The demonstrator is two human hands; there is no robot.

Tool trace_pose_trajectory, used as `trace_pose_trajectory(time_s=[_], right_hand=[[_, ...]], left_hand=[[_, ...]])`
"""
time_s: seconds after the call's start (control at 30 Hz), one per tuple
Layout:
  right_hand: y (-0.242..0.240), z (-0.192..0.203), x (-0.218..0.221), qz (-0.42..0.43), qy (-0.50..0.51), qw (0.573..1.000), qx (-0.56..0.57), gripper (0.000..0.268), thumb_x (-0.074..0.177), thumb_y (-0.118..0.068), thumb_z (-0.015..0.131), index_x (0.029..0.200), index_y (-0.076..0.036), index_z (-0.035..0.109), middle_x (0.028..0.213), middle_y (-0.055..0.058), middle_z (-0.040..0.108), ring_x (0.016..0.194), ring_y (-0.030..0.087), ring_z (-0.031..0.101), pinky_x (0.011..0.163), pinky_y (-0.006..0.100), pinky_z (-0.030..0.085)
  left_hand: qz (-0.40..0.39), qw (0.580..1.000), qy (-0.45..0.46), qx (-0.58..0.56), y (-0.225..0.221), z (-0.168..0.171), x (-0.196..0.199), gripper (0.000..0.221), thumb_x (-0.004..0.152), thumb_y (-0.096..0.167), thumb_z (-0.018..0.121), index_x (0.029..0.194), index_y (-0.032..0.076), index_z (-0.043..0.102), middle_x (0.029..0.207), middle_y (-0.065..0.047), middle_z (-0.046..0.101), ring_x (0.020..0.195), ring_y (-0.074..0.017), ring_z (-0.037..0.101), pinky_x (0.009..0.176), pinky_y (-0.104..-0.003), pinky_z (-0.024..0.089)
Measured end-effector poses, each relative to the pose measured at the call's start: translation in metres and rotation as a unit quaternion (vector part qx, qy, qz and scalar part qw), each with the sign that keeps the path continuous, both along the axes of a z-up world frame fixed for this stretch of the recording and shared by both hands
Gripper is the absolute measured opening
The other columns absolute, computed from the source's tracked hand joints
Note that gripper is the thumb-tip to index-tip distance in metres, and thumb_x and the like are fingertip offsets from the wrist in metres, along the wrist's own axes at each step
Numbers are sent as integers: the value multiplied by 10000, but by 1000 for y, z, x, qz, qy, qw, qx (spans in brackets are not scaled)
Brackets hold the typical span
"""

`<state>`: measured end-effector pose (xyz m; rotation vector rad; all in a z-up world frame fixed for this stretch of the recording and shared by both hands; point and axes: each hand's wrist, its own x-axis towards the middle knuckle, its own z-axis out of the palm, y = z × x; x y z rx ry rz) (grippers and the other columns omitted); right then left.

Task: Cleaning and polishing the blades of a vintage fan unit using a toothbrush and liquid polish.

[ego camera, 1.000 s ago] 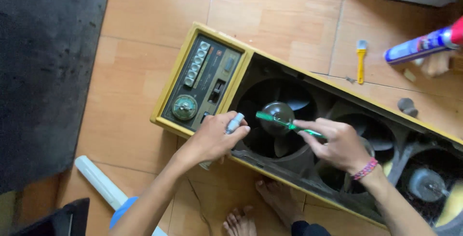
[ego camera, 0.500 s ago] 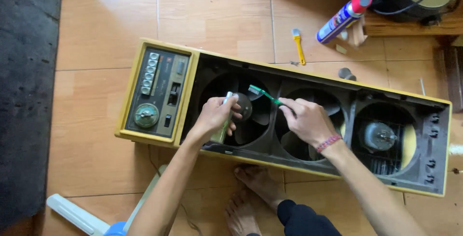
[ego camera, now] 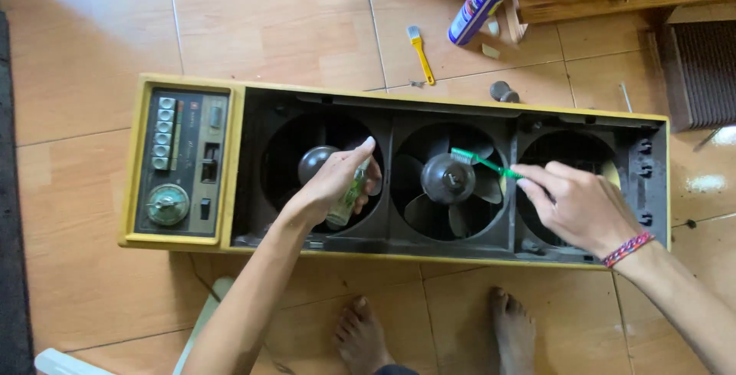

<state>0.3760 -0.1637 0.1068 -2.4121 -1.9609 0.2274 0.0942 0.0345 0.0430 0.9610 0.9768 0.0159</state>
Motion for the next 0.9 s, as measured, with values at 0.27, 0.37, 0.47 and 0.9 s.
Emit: trace_pose_trajectory(time_s=[0.27, 0.37, 0.47, 0.9], right_hand=[[-17, -31, 44, 76, 33, 996, -27, 284, 931, -232, 624, 1193, -244, 733, 727, -10, 619, 411, 239, 580, 424, 397, 519], [-17, -45, 56, 90, 85, 992, 30, 281, 913, -185, 651, 1178, -218, 737, 721, -18, 613, 428, 218, 553, 426, 377, 475], [-24, -63, 68, 66, 134, 988, 37, 256, 958, -247, 606, 1177, -255, 738, 692, -3, 601, 540, 222, 617, 498, 348, 515], [-26, -77, 75, 30, 210, 974, 74, 240, 1024, -236, 605, 1203, -226, 765, 698, 23, 646, 648, 223, 673, 615, 320, 546]], left_hand=[[-66, 987, -32, -143, -24, 3, 52, 778, 995, 685, 353, 620, 29, 539, 471, -29, 420, 351, -131, 385, 355, -277, 324], [-78, 964, -89, -237, -28, -7, 68, 808, 981, 739, 336, 596, 51, 513, 438, -11, 365, 318, -111, 312, 323, -262, 260], [-53, 965, -93, -240, -45, -5, 84, 838, 966, 749, 385, 585, 14, 518, 429, -46, 335, 292, -131, 326, 301, -284, 300], [-49, 940, 223, 254, -78, -36, 100, 670, 940, 566, 488, 483, 116, 682, 500, -162, 634, 534, -373, 688, 576, -433, 548]])
